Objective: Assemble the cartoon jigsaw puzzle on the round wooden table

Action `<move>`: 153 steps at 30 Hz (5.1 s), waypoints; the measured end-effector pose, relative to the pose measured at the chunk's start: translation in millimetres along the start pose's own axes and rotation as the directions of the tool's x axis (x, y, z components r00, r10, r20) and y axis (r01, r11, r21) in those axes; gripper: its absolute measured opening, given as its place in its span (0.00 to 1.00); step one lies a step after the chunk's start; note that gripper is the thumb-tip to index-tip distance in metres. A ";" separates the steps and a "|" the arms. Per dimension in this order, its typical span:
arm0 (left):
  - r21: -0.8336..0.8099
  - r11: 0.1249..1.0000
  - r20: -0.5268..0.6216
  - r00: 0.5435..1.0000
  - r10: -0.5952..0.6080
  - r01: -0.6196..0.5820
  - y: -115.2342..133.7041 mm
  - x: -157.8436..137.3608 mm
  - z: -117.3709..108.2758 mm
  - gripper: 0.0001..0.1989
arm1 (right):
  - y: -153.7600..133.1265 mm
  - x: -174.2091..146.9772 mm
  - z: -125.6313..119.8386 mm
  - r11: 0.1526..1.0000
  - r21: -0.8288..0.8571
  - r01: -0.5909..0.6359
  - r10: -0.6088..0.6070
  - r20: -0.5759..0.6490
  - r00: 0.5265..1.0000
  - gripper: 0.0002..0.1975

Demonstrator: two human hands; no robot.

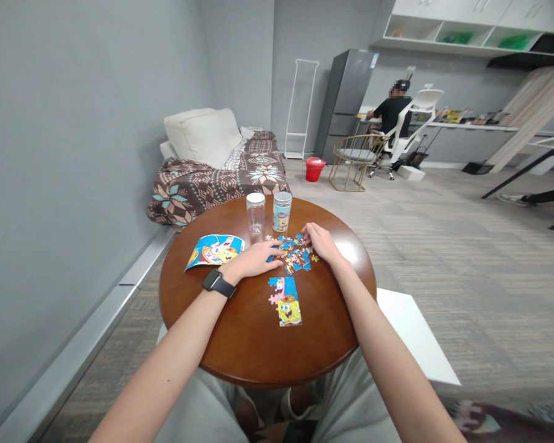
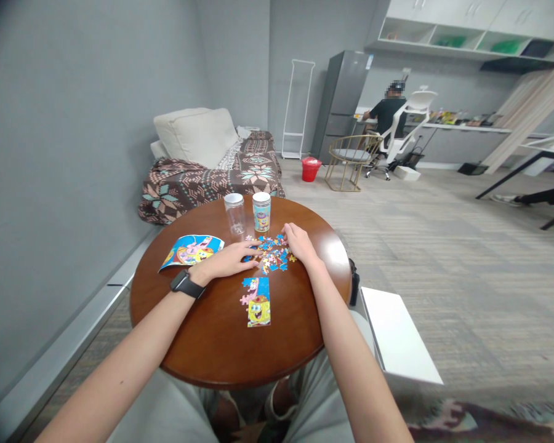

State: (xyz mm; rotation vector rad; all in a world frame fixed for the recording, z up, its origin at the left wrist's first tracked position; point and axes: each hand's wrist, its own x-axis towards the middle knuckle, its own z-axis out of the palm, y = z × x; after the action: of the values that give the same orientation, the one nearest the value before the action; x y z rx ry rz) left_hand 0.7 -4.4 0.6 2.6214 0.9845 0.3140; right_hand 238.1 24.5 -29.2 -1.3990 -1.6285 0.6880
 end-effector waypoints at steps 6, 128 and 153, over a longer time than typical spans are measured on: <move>-0.109 0.982 0.064 0.985 0.163 -0.156 11.0 -0.9 -2.3 0.13 | -4.1 -0.9 -3.6 1.000 0.015 -0.010 0.011 -0.052 0.999 0.21; -0.971 0.048 0.194 0.890 -0.412 0.234 5.8 7.1 2.7 0.11 | -1.1 0.4 3.0 0.972 0.071 0.223 -0.232 0.151 0.961 0.11; -0.981 0.014 0.169 0.885 -0.435 0.194 2.6 7.4 3.0 0.11 | -1.8 -1.7 1.9 0.976 0.086 0.202 -0.215 0.198 0.956 0.12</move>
State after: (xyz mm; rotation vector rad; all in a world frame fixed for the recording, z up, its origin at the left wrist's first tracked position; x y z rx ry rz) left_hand 8.7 -1.9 -0.5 1.0051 0.8609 0.7841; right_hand 235.6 22.7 -29.0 -1.1182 -1.8679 0.7733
